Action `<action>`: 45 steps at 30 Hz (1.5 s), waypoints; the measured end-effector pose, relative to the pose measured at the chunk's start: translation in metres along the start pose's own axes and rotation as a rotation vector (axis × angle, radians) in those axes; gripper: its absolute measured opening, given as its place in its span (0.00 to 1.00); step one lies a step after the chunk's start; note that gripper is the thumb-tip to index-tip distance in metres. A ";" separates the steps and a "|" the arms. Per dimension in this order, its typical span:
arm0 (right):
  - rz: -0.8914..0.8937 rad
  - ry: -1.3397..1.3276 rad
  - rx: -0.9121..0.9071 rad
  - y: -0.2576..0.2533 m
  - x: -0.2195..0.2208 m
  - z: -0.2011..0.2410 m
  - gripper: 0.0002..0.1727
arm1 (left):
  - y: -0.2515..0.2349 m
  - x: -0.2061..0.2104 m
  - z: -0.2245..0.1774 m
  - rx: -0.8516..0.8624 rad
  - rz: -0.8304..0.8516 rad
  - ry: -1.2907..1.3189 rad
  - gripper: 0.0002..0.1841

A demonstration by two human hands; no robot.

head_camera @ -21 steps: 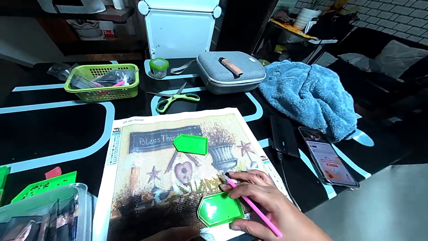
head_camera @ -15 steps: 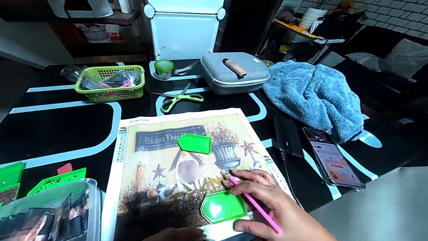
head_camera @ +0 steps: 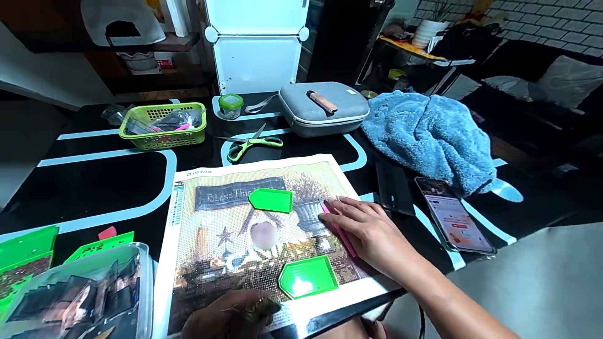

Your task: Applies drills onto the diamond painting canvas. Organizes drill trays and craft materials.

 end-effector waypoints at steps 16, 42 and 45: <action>0.224 -0.395 0.042 0.007 -0.028 0.031 0.30 | -0.009 0.006 -0.001 -0.032 0.084 -0.216 0.13; 0.272 -0.127 -0.434 -0.066 -0.100 0.105 0.14 | -0.015 0.002 0.000 -0.059 0.236 -0.267 0.13; 0.222 -0.064 -0.517 -0.058 -0.102 0.119 0.14 | -0.016 0.002 0.000 -0.021 0.214 -0.295 0.11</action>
Point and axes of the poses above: each hand's wrist, its own y-axis away from the middle knuckle, its own x-axis out of the palm, z = x × y, the point moved 3 cm from there along -y, towards the middle knuckle, and after that the axes turned 4 degrees about -y, right-handed, at the moved point
